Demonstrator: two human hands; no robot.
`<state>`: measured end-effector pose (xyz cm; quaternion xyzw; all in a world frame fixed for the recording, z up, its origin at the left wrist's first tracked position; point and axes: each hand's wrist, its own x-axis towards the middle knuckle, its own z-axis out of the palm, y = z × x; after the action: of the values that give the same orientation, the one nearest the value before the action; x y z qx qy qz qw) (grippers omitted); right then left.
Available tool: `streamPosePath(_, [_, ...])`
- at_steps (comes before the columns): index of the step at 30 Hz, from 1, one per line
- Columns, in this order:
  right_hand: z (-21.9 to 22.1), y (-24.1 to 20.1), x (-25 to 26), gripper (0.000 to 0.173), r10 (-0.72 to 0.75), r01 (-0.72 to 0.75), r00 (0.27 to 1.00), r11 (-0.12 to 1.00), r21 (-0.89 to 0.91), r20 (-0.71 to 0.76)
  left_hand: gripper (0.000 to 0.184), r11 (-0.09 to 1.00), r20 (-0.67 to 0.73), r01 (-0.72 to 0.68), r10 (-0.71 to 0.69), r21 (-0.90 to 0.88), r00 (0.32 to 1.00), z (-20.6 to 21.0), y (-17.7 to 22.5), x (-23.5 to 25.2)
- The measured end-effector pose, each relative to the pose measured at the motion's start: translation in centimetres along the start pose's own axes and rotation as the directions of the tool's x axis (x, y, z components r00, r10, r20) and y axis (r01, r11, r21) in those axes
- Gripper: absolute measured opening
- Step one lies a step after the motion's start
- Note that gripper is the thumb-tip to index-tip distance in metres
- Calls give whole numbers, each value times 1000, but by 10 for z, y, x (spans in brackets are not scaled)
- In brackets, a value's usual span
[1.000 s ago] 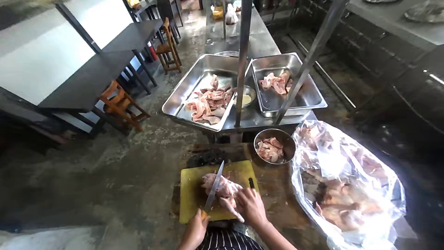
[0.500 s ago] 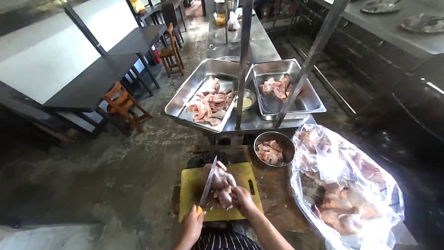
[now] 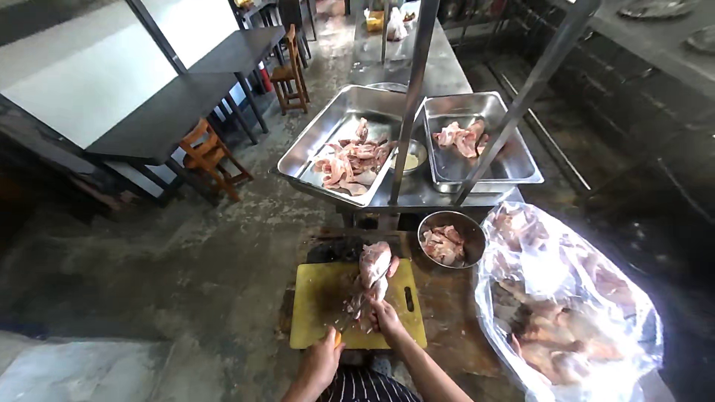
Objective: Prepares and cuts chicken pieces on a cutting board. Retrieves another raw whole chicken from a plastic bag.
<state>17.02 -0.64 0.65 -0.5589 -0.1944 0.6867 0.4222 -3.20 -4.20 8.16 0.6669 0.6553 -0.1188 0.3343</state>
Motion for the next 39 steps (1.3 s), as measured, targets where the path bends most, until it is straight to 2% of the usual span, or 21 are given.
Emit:
streamPosePath(6, [-5, 0, 1, 31, -21, 21, 1000, 1000, 11, 4, 49, 984, -23, 17, -13, 175, 1000, -4, -16, 13])
streamPosePath(9, [-12, 7, 1, 32, -38, 39, 999, 999, -36, 34, 50, 975, 18, 47, -52, 218, 998, -15, -12, 5])
streamPosePath(13, [-11, 6, 1, 37, -52, 56, 998, 978, -202, 23, 46, 960, 11, 87, -93, 267, 996, -24, 10, 1])
streamPosePath(17, [-7, 7, -1, 36, -64, 42, 997, 907, -420, -38, 40, 969, -3, 72, -73, 238, 997, -32, 48, 23])
streamPosePath(19, [-7, 15, -3, 37, -83, 59, 996, 880, -472, -29, 38, 973, -14, 52, -51, 227, 999, -33, 70, 41])
streamPosePath(22, [-11, 18, -9, 36, -87, 67, 996, 919, -387, -35, 40, 971, -16, 19, -16, 238, 1000, -32, 89, 61])
streamPosePath(25, [-25, 13, -18, 35, -85, 67, 995, 954, -291, -50, 41, 966, -4, 17, -16, 259, 1000, -33, 93, 55])
streamPosePath(28, [-46, 4, -20, 36, -95, 80, 994, 975, -209, -62, 40, 962, 10, 40, -44, 270, 999, -36, 75, 28])
streamPosePath(31, [-53, -14, -26, 33, 5, -9, 995, 999, -48, -97, 44, 939, 19, 86, -97, 333, 995, -40, 42, -6])
streamPosePath(33, [-44, -18, -27, 31, 58, -57, 995, 998, 18, -79, 48, 918, 40, 118, -143, 379, 989, -51, 36, -17])
streamPosePath(36, [-21, -6, -23, 32, 52, -53, 999, 994, -92, -12, 46, 904, 7, 145, -162, 402, 987, -55, 47, -2])
streamPosePath(39, [-9, 7, -25, 38, 5, -16, 999, 964, -264, -39, 45, 911, -21, 143, -146, 387, 989, -46, 58, 35])
